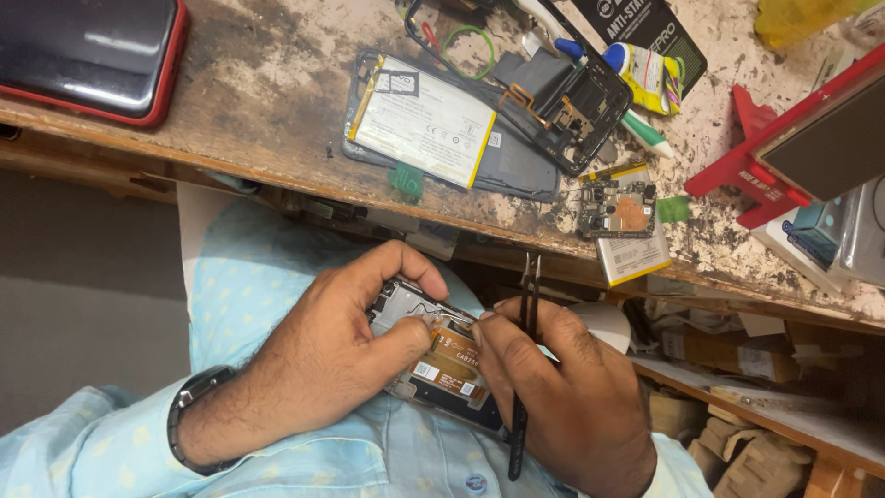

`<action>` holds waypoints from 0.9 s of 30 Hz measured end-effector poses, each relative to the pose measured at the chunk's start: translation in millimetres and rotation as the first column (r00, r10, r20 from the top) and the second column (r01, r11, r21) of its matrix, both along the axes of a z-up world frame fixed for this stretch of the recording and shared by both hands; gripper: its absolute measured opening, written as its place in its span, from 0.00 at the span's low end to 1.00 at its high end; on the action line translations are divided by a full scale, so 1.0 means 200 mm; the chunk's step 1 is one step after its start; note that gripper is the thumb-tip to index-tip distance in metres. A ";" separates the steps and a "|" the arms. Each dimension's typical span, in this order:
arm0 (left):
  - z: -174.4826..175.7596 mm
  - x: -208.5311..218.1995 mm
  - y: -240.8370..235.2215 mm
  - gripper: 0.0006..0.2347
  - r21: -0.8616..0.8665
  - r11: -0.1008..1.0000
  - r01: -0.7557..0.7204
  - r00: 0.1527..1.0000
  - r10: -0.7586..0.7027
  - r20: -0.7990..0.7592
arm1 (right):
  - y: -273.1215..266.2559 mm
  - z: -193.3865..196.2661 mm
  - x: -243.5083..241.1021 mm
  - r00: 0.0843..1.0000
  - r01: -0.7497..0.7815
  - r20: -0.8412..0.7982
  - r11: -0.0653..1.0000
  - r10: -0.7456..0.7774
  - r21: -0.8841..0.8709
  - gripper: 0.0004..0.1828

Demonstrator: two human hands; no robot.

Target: The person uses tweezers to carefully remove small components and ribbon cables from a disassembled smartphone held in the left hand. The person detaches connectors and lifts parts from the motherboard area, placing them on the workbench.

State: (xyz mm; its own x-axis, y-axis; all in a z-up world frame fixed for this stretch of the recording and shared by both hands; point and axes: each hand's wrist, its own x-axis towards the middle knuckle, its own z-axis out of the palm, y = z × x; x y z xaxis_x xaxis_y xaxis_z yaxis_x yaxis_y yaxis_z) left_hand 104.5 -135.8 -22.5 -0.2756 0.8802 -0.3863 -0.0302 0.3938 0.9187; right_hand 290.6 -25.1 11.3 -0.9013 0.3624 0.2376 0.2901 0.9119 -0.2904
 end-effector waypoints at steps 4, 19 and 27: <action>0.00 0.00 0.00 0.11 0.023 1.000 -0.009 1.000 0.009 0.002 | 0.00 0.00 0.00 1.000 0.012 0.008 1.000 -0.012 -0.004 0.15; 0.00 0.01 0.01 0.12 0.012 0.999 -0.035 0.999 0.035 -0.018 | -0.01 0.00 -0.01 1.000 0.023 -0.009 1.000 -0.022 0.021 0.15; 0.00 0.01 0.01 0.12 0.017 0.999 -0.031 0.999 0.031 -0.011 | 0.00 0.01 -0.01 0.999 0.043 0.023 0.999 -0.043 0.017 0.14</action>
